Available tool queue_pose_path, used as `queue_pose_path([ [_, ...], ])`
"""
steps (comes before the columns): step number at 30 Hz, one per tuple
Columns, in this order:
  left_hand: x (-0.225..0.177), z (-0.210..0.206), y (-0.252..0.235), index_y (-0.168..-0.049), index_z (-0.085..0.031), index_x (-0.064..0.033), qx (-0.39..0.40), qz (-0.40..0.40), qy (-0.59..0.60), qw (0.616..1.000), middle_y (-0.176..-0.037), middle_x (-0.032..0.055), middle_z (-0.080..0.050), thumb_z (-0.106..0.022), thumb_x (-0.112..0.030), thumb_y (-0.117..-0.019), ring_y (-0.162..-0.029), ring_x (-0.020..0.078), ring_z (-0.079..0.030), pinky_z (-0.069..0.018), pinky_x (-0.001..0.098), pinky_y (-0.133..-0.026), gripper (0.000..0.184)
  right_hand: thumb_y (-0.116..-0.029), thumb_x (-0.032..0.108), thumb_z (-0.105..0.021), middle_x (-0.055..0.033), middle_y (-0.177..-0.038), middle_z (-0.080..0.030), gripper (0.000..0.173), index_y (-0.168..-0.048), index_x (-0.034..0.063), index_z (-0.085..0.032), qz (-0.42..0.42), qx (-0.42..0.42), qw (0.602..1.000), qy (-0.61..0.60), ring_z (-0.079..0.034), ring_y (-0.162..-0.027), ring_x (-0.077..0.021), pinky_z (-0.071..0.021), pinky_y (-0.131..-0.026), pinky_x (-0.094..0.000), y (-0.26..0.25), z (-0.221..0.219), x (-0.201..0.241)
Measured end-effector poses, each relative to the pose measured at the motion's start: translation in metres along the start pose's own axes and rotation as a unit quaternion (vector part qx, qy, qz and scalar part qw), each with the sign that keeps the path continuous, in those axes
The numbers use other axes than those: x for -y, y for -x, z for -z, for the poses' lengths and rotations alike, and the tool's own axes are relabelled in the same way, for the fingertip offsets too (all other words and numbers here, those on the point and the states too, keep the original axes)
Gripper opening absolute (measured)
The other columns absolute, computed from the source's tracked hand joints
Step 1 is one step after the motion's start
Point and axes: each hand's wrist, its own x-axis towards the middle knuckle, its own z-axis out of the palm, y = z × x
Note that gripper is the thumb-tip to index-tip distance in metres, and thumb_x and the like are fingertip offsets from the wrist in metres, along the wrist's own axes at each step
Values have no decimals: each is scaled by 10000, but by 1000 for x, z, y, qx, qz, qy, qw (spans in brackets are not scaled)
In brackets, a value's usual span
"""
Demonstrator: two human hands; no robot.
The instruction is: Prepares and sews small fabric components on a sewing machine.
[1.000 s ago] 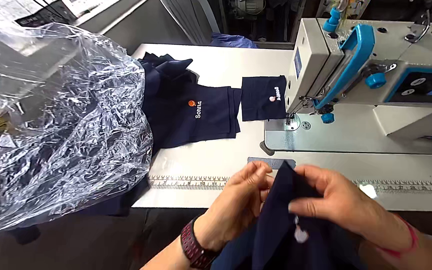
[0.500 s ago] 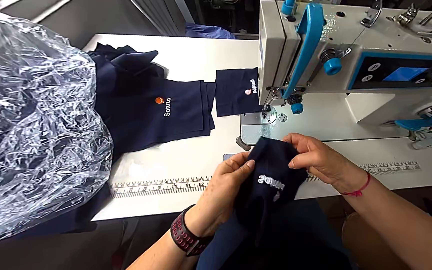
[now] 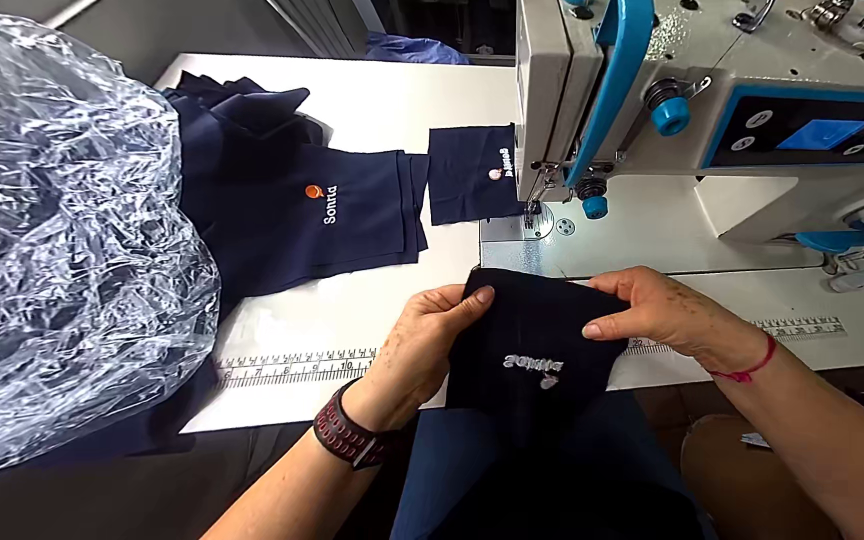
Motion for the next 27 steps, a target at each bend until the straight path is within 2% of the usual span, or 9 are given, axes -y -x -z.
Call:
queue_pose_path([
  [2, -1, 5, -4, -889, -744, -24, -19, -2, -3, 1000, -770, 89, -748, -524, -42, -1037, -670, 112, -723, -616, 263, -635, 266, -893, -59, -683, -30, -767, -738, 101, -928, 11, -748, -3, -51, 998, -44, -675, -648, -51, -562, -602, -193, 6, 7, -10],
  [3, -2, 6, -6, -882, -741, -16, -27, -4, -7, 1000, -769, 90, -748, -536, -22, -1026, -671, 113, -724, -614, 261, -636, 251, -920, -41, -663, -17, -733, -732, 112, -892, 23, -749, 4, -76, 995, -69, -668, -620, -42, -560, -584, -187, 6, 9, -15],
  [5, -2, 6, -11, -869, -739, -13, -35, -10, -17, 999, -766, 82, -749, -561, 11, -1003, -664, 102, -718, -605, 249, -627, 224, -964, -5, -620, 4, -723, -724, 168, -869, 45, -748, 26, -112, 988, -105, -670, -628, -39, -575, -612, -197, 6, 10, -23],
  [7, -1, 5, -15, -859, -737, -18, -35, -22, -21, 999, -762, 72, -748, -586, 34, -980, -656, 92, -711, -599, 240, -612, 201, -973, -8, -601, 3, -758, -739, 192, -880, 47, -759, 52, -141, 979, -135, -692, -673, -49, -597, -669, -218, 4, 8, -27],
  [10, -2, 5, -17, -863, -731, -14, -32, -45, -12, 998, -773, 75, -749, -615, 80, -943, -661, 100, -716, -607, 250, -616, 169, -951, -60, -610, -12, -802, -759, 199, -894, 42, -771, 87, -188, 961, -184, -713, -713, -59, -611, -699, -232, -1, 3, -30],
  [15, -2, 9, -15, -924, -755, -17, -23, -60, 18, 998, -821, 69, -764, -538, 99, -969, -690, 94, -727, -616, 244, -639, 250, -939, -85, -621, -16, -861, -765, 203, -981, 48, -767, 132, -203, 949, -204, -721, -755, -50, -611, -702, -208, 1, 0, -34],
  [20, 1, 12, -18, -869, -740, -24, -19, -63, 16, 998, -785, 69, -755, -527, 110, -959, -653, 95, -717, -615, 244, -621, 267, -947, -76, -613, -14, -831, -749, 168, -961, 47, -727, 123, -204, 948, -209, -713, -729, -50, -607, -675, -209, -3, -1, -35],
  [24, -2, 11, -20, -969, -740, -13, -20, -64, 3, 998, -820, 61, -754, -519, 116, -969, -677, 88, -717, -611, 236, -636, 256, -932, -91, -626, -23, -815, -750, 170, -964, 38, -732, 112, -205, 949, -211, -716, -726, -52, -606, -677, -208, -7, 1, -37],
  [27, -1, 13, -19, -956, -760, -22, -10, -73, 11, 997, -832, 56, -761, -513, 101, -977, -682, 83, -717, -610, 231, -637, 277, -911, -124, -628, -26, -810, -750, 200, -941, 27, -755, 114, -201, 950, -209, -708, -727, -50, -600, -688, -205, -7, 3, -39],
])
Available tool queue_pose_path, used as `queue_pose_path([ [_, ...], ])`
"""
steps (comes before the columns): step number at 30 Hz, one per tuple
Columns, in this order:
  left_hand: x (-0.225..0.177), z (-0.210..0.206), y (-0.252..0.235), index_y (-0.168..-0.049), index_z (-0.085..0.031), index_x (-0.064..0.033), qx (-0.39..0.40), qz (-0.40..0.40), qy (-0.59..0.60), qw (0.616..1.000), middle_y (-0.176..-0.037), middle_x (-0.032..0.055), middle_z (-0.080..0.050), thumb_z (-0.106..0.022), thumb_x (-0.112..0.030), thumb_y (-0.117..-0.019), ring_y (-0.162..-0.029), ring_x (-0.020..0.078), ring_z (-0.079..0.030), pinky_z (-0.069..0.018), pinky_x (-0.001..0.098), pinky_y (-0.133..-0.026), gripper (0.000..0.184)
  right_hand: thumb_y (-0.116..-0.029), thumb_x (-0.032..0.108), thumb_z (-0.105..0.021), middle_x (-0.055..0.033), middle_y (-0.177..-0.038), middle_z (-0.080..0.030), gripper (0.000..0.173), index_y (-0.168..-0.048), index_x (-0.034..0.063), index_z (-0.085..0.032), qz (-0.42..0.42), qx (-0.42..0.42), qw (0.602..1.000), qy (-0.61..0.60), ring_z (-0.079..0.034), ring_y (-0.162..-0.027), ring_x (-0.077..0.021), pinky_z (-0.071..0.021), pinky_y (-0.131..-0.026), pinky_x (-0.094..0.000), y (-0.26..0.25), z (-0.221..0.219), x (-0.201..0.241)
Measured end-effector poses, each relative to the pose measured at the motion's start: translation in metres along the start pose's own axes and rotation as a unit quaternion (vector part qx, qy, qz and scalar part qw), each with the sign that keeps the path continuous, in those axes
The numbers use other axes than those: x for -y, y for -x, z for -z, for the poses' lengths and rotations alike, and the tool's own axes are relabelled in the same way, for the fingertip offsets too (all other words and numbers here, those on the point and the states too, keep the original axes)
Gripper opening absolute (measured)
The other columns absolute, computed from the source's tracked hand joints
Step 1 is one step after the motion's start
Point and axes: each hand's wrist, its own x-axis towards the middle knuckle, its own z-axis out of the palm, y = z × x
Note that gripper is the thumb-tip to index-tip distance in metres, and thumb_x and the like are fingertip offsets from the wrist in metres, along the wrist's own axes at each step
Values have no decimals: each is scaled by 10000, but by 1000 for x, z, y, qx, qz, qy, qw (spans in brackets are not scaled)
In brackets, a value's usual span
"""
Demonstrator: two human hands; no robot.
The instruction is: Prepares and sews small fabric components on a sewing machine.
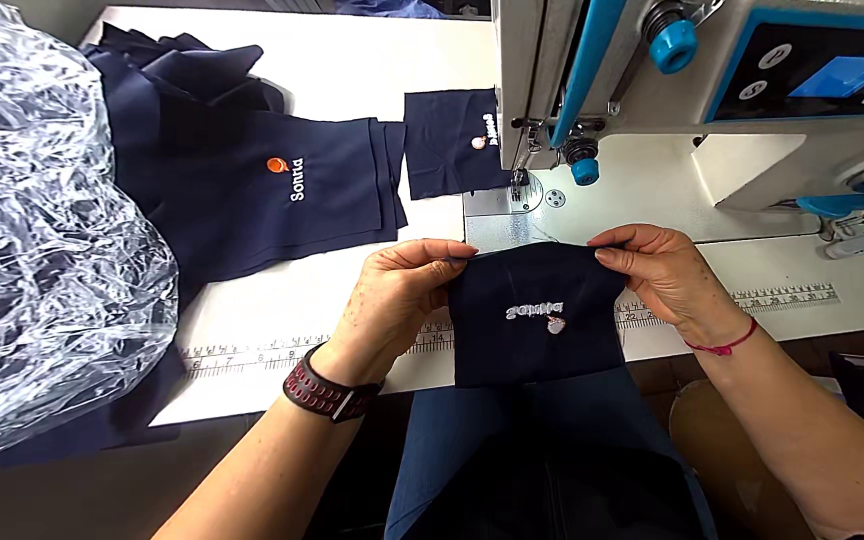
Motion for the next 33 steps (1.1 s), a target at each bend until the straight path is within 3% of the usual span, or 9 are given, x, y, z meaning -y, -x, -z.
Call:
queue_pose_path([
  [7, 5, 8, 2, -896, -787, -106, 56, -57, 38, 996, -793, 38, -755, -521, 40, -952, -652, 57, -700, -593, 201, -612, 308, -928, -113, -603, -19, -855, -766, 252, -945, 66, -780, 17, 27, 999, -28, -721, -738, -54, -614, -681, -213, 8, 3, 3],
  [13, 4, 10, 4, -845, -774, -147, 70, -53, 45, 995, -767, 12, -745, -479, 12, -958, -662, 45, -702, -599, 202, -628, 354, -911, -94, -623, 5, -859, -769, 270, -925, 105, -804, 68, 55, 996, -9, -704, -743, -27, -595, -696, -185, 11, 7, 5],
  [30, 2, 8, 1, -815, -741, -107, 44, -6, 44, 998, -687, 20, -709, -385, 3, -960, -607, 39, -674, -574, 193, -576, 399, -912, -123, -575, -17, -837, -767, 290, -916, 67, -793, 43, 42, 998, 8, -714, -740, -50, -605, -698, -205, 8, 6, 7],
  [33, 4, 10, 2, -802, -732, -117, 52, -29, 14, 998, -677, 4, -701, -367, -39, -937, -600, 39, -668, -571, 192, -581, 397, -919, -39, -548, -10, -865, -770, 278, -942, 82, -797, 60, 68, 995, 30, -712, -771, -43, -597, -717, -204, 9, 12, 6],
])
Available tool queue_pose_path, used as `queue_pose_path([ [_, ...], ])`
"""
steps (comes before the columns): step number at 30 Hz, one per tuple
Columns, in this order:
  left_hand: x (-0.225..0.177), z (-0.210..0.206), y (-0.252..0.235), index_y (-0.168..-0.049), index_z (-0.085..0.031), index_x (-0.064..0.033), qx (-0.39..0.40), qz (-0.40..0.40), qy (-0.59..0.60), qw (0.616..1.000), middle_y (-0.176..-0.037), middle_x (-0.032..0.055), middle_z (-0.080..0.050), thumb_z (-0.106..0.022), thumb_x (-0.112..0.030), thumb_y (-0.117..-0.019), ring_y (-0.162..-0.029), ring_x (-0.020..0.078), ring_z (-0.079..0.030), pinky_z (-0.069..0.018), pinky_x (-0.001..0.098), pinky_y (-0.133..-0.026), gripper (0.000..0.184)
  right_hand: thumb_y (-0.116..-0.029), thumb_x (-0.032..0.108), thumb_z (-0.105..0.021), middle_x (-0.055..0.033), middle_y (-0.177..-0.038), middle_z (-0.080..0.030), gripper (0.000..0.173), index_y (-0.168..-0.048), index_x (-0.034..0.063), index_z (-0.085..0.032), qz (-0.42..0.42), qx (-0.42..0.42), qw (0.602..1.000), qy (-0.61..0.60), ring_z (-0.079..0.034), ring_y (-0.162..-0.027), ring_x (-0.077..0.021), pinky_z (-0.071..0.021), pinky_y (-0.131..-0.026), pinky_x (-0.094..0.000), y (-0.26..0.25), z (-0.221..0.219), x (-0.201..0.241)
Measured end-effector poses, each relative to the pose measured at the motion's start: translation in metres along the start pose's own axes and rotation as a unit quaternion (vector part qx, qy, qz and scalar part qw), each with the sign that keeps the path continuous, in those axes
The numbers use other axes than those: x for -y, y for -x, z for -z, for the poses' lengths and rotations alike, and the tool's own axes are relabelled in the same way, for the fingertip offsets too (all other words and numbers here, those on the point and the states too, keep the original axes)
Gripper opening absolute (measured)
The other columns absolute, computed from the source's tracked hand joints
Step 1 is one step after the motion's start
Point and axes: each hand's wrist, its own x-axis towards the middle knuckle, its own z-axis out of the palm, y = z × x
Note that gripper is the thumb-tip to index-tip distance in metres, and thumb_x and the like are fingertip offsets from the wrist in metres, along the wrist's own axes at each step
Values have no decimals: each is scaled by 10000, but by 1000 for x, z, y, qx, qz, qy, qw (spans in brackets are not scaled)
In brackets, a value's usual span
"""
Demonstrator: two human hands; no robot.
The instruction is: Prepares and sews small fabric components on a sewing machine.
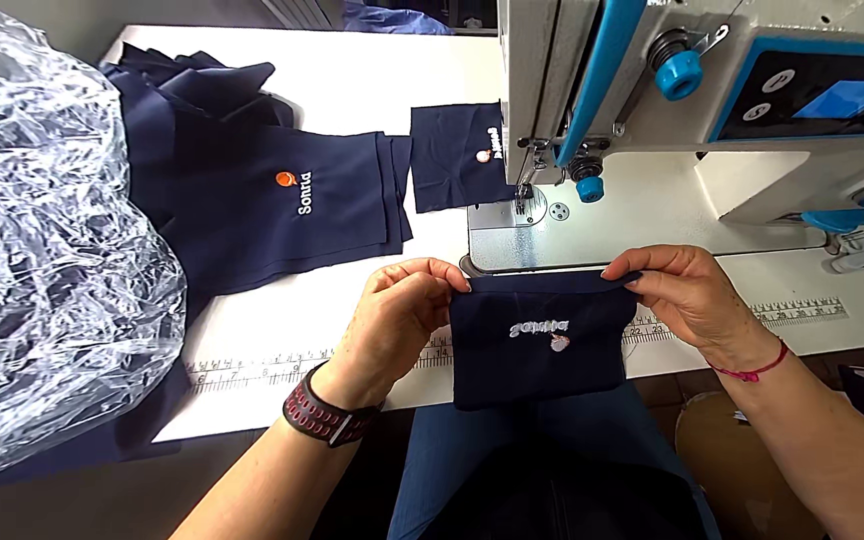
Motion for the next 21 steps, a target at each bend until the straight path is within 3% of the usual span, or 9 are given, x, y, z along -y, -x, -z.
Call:
queue_pose_path([
  [1, 0, 1, 0, -812, -741, -122, 7, -5, -17, 1000, -693, 3, -711, -399, -75, -945, -610, 41, -673, -575, 196, -593, 370, -914, 27, -547, 3, -881, -769, 266, -957, 97, -800, 12, 14, 1000, 13, -706, -783, -34, -589, -721, -200, 0, 3, -1],
  [3, 0, 0, 1, -813, -756, -129, 5, -17, -65, 998, -698, 3, -709, -596, -119, -949, -609, 42, -657, -568, 198, -599, 210, -934, 106, -628, 25, -861, -752, 169, -961, 103, -795, 38, 22, 998, 51, -682, -776, -17, -568, -719, -181, 1, 5, 0],
  [6, -3, -8, 7, -812, -735, -119, -17, -56, -164, 985, -691, -20, -703, -738, -1, -858, -602, 29, -638, -541, 167, -583, 127, -873, -17, -721, 28, -793, -735, 103, -910, 69, -764, 50, -18, 993, 104, -674, -714, -7, -574, -686, -158, 2, -3, 3],
  [8, -3, -10, 8, -908, -724, -115, -22, -83, -197, 977, -727, -28, -709, -748, 61, -821, -619, 30, -643, -542, 159, -589, 198, -833, -75, -736, 30, -779, -731, 161, -920, 61, -745, 43, -31, 992, 112, -673, -693, -6, -573, -669, -154, 2, -5, 5],
  [11, -5, -9, 5, -1103, -707, -98, -36, -72, -239, 968, -717, -39, -721, -762, 53, -786, -581, 8, -645, -532, 144, -547, 355, -824, -119, -717, 20, -821, -745, 301, -1077, 42, -724, 27, -32, 995, 95, -697, -725, -21, -592, -703, -176, 2, -4, 5],
  [13, -8, -11, 4, -1007, -759, -79, -51, -22, -233, 971, -662, -23, -702, -749, 77, -810, -471, -13, -530, -405, 132, -430, 251, -826, -125, -714, 6, -875, -766, 334, -1124, 21, -748, 19, -39, 994, 98, -711, -765, -24, -599, -732, -181, 1, -4, 4],
  [14, -10, -11, 3, -959, -769, -61, -51, 8, -213, 976, -642, -3, -694, -726, 92, -841, -439, -5, -514, -402, 136, -403, 198, -827, -123, -717, -1, -904, -773, 317, -1108, 17, -763, 18, -42, 994, 102, -712, -782, -25, -597, -741, -179, 1, -4, 3],
  [17, -14, -13, 1, -926, -752, -17, -50, 81, -132, 987, -704, 46, -733, -647, 110, -911, -557, 66, -675, -578, 197, -543, 166, -827, -119, -725, -5, -935, -783, 284, -1069, 20, -780, 20, -42, 993, 112, -719, -805, -24, -597, -758, -175, 1, -2, -1],
  [21, -17, -15, -3, -929, -743, 9, -73, 123, -75, 987, -759, 76, -751, -594, 60, -974, -629, 110, -723, -618, 232, -622, 164, -821, -115, -733, 5, -921, -782, 272, -1048, 26, -786, 21, -42, 991, 123, -717, -798, -16, -596, -753, -169, 0, -1, -4],
])
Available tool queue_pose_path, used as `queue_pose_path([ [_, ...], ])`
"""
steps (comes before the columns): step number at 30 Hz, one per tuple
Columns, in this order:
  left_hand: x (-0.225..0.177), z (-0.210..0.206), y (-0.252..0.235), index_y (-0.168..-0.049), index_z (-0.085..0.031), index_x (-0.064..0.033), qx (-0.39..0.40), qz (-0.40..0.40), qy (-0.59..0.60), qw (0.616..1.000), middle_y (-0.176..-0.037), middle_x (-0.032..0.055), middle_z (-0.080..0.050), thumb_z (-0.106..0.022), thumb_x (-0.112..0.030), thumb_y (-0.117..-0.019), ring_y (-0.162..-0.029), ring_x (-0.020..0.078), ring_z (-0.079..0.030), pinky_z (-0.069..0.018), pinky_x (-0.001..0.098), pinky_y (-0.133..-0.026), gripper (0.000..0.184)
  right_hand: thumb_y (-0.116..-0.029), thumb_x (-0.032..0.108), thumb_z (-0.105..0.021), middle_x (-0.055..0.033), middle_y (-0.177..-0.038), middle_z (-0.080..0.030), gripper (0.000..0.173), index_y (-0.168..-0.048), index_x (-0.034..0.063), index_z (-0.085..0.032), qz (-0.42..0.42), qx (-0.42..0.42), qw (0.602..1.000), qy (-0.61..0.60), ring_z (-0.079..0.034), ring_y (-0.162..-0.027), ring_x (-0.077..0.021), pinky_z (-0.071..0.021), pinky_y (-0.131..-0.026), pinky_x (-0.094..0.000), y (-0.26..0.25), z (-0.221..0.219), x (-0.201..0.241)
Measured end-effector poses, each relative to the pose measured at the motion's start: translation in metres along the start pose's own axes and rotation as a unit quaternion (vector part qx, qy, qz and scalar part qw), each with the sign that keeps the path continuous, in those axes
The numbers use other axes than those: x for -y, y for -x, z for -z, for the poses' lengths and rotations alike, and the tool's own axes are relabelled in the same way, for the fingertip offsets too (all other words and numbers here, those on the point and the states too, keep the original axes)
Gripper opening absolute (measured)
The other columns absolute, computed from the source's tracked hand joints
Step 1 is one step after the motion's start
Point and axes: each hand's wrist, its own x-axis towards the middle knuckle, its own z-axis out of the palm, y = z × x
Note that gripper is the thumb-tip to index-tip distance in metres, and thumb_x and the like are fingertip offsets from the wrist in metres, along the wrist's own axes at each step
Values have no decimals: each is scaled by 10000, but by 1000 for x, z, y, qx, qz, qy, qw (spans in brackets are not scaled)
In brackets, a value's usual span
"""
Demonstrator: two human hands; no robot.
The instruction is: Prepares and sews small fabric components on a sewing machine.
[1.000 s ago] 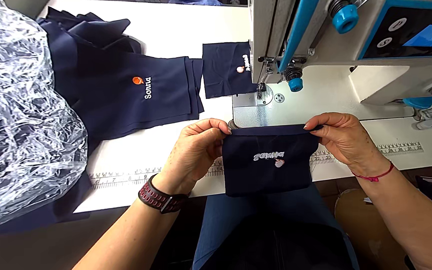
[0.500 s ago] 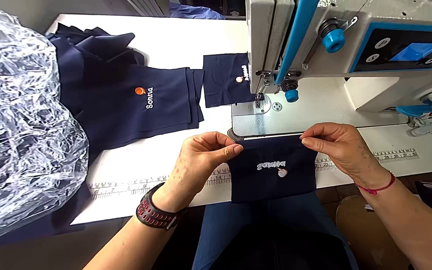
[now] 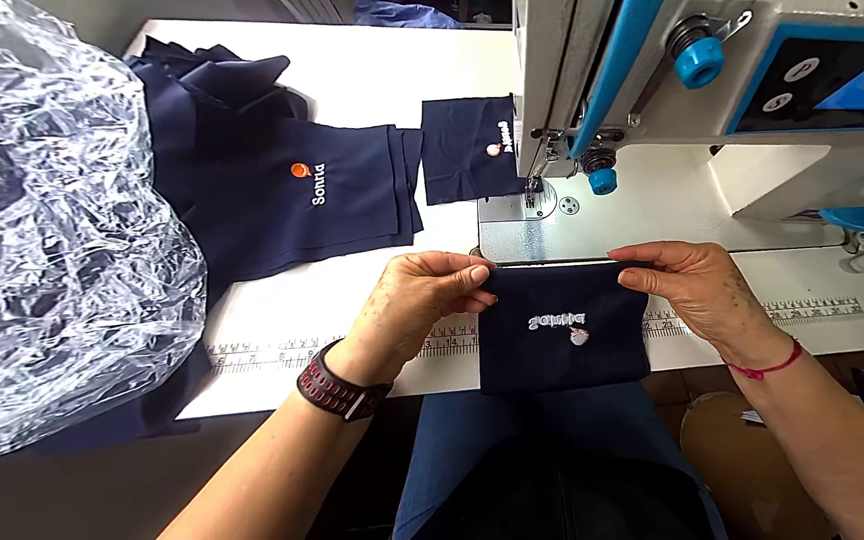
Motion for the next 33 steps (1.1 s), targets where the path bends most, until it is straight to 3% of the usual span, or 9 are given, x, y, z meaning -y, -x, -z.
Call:
queue_pose_path([
  [3, 2, 1, -3, -935, -741, 13, 0, 2, 3, 1000, -756, 77, -752, -567, -5, -1014, -622, 104, -722, -614, 224, -609, 192, -822, -114, -732, -2, -924, -782, 265, -1045, 18, -784, 0, -1, 1000, 6, -717, -802, -19, -595, -759, -170, 0, 1, -1],
  [14, -1, 1, -5, -999, -756, 10, 12, -26, -88, 996, -787, 56, -764, -682, 136, -873, -635, 102, -726, -619, 232, -621, 193, -871, -86, -701, 11, -916, -780, 213, -1029, 26, -790, -11, 13, 1000, 14, -709, -804, -6, -586, -754, -160, 0, 5, -4],
  [17, 5, 7, -7, -947, -784, -31, 23, -112, -190, 975, -681, 0, -723, -713, 89, -868, -500, 18, -612, -511, 160, -469, 161, -871, -74, -709, 14, -864, -771, 204, -1033, 23, -784, -36, 24, 999, 28, -682, -676, -1, -569, -607, -152, -2, 5, 1],
  [19, 6, 9, -10, -884, -791, -60, 15, -158, -246, 956, -619, -32, -682, -733, 64, -861, -439, -12, -526, -430, 140, -411, 138, -868, -63, -712, 14, -856, -772, 222, -1065, 19, -774, -54, 30, 998, 21, -675, -631, -4, -568, -572, -162, -6, 7, 2],
  [24, 3, 7, -15, -862, -770, -51, 16, -155, -250, 956, -605, -24, -659, -715, 53, -885, -436, -2, -518, -425, 143, -408, 119, -875, -67, -715, 6, -773, -761, 166, -991, 23, -792, -106, 30, 993, 39, -660, -577, -15, -560, -550, -168, -16, 7, 5],
  [26, 1, 6, -17, -902, -766, -39, 22, -139, -238, 961, -617, -11, -669, -711, 57, -889, -444, 11, -538, -441, 153, -412, 111, -862, -67, -727, 1, -757, -752, 134, -936, 24, -793, -121, 35, 990, 57, -650, -572, -20, -550, -543, -169, -20, 8, 7],
  [29, -2, 8, -22, -1121, -741, -29, 48, -136, -247, 958, -656, -17, -697, -712, 58, -889, -451, -4, -555, -448, 140, -415, 249, -855, -76, -730, 7, -727, -739, 124, -880, 30, -789, -119, 38, 989, 78, -621, -544, -10, -523, -519, -156, -25, 9, 8],
  [31, -3, 9, -26, -1130, -748, -28, 56, -141, -277, 949, -667, -18, -707, -729, 44, -882, -459, -5, -565, -458, 145, -424, 259, -857, -57, -739, 16, -712, -732, 129, -933, 32, -791, -103, 42, 989, 95, -614, -547, 1, -514, -520, -150, -28, 10, 7],
  [33, -6, 9, -28, -1040, -773, -42, 54, -144, -324, 933, -677, -21, -714, -739, 8, -889, -474, -4, -573, -464, 153, -439, 163, -855, -35, -752, 36, -675, -699, 253, -1098, 31, -770, -81, 50, 989, 110, -608, -542, 7, -511, -521, -145, -32, 11, 3],
])
